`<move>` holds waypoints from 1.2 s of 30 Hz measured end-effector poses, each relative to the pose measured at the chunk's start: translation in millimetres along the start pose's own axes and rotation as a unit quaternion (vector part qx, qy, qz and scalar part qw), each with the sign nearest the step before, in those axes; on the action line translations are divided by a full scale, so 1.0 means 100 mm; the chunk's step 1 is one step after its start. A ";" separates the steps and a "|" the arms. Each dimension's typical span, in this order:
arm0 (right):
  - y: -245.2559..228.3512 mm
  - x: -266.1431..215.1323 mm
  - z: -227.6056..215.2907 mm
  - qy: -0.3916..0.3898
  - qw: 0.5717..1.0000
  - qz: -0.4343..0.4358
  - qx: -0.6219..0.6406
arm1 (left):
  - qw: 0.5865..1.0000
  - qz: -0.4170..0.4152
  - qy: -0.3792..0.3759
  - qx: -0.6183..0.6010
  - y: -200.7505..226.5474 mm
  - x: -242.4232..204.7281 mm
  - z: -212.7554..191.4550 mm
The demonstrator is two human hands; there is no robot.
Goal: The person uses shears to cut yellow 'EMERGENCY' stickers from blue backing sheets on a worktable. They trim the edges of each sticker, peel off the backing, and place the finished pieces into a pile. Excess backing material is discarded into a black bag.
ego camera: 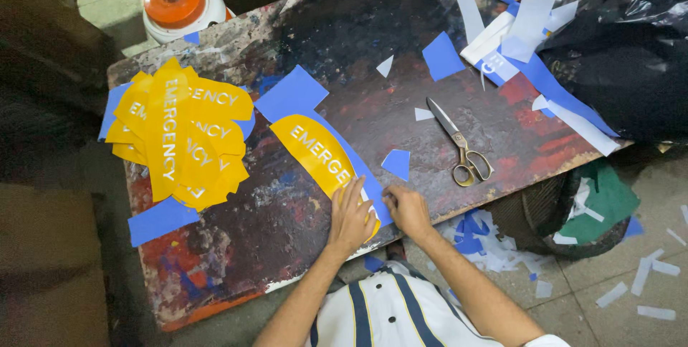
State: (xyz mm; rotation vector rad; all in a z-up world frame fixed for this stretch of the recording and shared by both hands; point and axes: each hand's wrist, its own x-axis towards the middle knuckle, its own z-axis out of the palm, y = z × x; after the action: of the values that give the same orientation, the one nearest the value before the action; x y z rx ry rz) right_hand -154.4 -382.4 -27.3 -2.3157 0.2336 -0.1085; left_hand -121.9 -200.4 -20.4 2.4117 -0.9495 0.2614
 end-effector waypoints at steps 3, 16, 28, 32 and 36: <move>-0.06 -0.02 -0.03 0.004 1.000 -0.001 -0.012 | 0.998 0.053 -0.019 0.002 -0.13 -0.06 0.01; 0.90 0.32 -0.91 0.174 0.951 0.030 -0.253 | 0.991 0.051 -0.064 -0.102 -0.26 -0.27 0.02; 1.59 0.50 -0.99 0.042 0.949 0.281 0.137 | 0.988 0.030 0.000 -0.151 -0.36 -0.35 0.16; 1.28 -0.41 -0.86 -0.030 0.916 0.263 0.301 | 0.987 0.027 -0.003 -0.159 -0.37 -0.33 0.16; 0.90 -1.50 -0.52 -0.089 0.839 0.352 0.405 | 0.986 0.029 -0.012 -0.163 -0.38 -0.33 0.14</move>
State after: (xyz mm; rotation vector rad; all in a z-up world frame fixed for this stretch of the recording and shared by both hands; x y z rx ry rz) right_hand -321.1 -450.0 -57.7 -1.2742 0.7636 0.3244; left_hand -120.5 -165.4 -59.9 2.0958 -0.9906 0.0888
